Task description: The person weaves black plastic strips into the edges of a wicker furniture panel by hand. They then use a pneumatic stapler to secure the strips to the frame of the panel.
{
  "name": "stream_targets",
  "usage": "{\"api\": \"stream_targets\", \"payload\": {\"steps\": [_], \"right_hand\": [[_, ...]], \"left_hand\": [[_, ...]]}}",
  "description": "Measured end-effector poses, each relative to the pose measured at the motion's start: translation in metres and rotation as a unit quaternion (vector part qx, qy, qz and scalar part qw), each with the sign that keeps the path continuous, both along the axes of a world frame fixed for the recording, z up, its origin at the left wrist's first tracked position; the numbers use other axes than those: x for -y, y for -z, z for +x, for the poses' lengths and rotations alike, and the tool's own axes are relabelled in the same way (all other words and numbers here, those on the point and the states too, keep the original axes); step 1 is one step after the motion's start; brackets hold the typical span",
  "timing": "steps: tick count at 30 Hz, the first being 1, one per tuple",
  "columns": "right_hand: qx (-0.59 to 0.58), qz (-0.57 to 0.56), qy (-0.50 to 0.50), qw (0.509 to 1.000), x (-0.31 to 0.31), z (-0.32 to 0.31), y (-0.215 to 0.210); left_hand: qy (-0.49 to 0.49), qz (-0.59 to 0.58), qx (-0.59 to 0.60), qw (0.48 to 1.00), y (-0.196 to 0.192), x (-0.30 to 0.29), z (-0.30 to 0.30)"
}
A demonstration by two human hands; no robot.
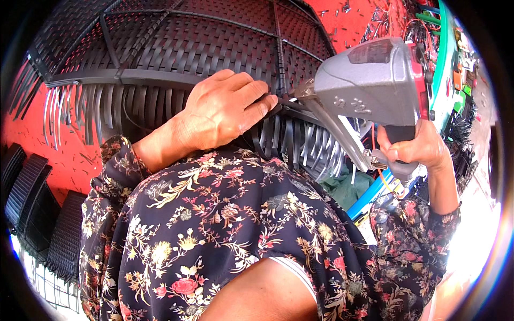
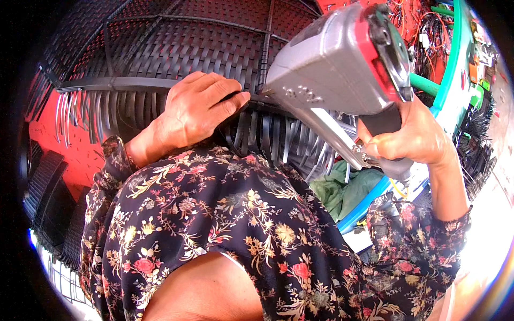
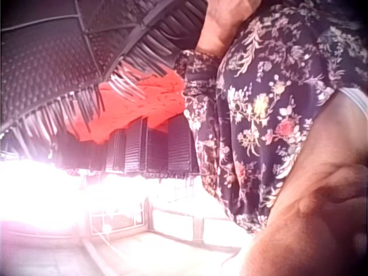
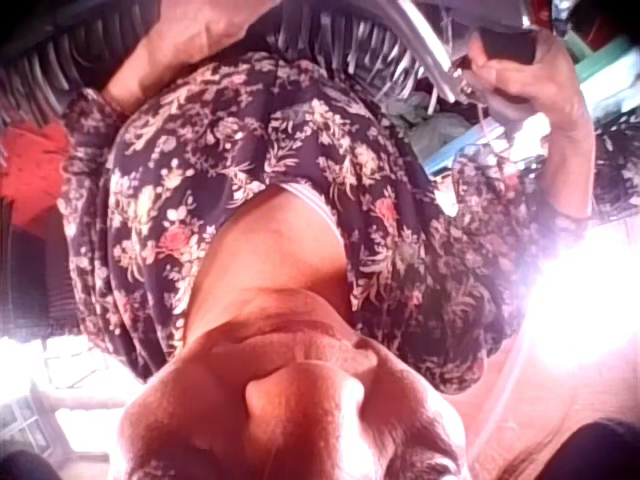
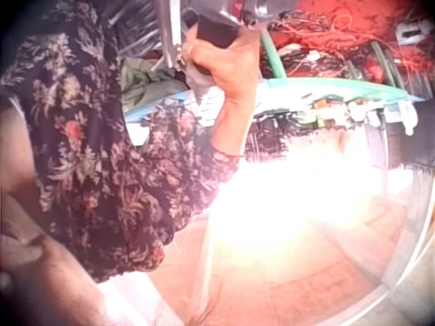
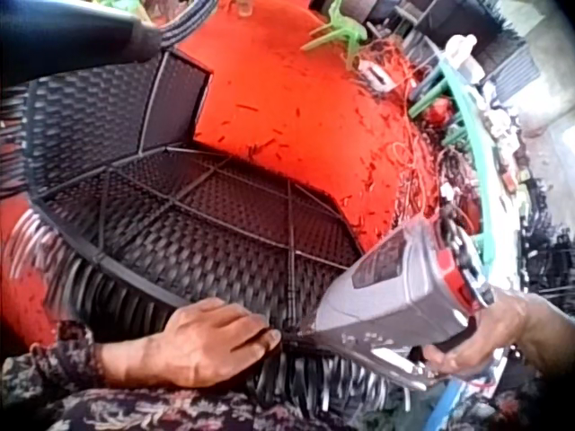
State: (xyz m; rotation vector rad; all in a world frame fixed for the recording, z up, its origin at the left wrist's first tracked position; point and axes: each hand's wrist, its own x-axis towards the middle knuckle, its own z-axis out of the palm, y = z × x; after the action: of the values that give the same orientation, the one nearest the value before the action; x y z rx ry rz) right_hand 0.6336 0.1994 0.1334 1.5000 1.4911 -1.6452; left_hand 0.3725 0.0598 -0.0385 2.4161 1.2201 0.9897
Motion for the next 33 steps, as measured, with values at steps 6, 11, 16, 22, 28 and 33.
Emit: {"api": "stream_targets", "payload": {"steps": [6, 11, 16, 22, 28, 33], "right_hand": [[-0.036, -0.002, 0.007, 0.999, 0.003, -0.004, 0.006], [-0.047, -0.015, -0.003, 0.999, 0.001, -0.006, 0.009], [-0.036, -0.024, -0.012, 0.999, -0.005, -0.014, 0.009], [-0.035, -0.016, -0.011, 0.999, -0.005, -0.017, 0.011], [-0.029, -0.026, -0.022, 0.999, -0.006, -0.016, 0.014], [-0.039, -0.032, -0.039, 0.998, -0.008, -0.009, 0.023]], "left_hand": [[-0.004, 0.005, 0.007, 1.0, -0.001, 0.002, 0.003], [-0.008, 0.012, 0.011, 1.0, 0.0, 0.003, 0.005], [-0.006, 0.008, 0.002, 1.0, -0.001, 0.004, 0.006], [0.002, 0.002, 0.003, 1.0, -0.002, 0.003, 0.003], [0.001, 0.0, 0.008, 1.0, -0.003, 0.004, 0.001], [-0.003, 0.002, 0.002, 1.0, -0.001, 0.004, 0.001]]}}
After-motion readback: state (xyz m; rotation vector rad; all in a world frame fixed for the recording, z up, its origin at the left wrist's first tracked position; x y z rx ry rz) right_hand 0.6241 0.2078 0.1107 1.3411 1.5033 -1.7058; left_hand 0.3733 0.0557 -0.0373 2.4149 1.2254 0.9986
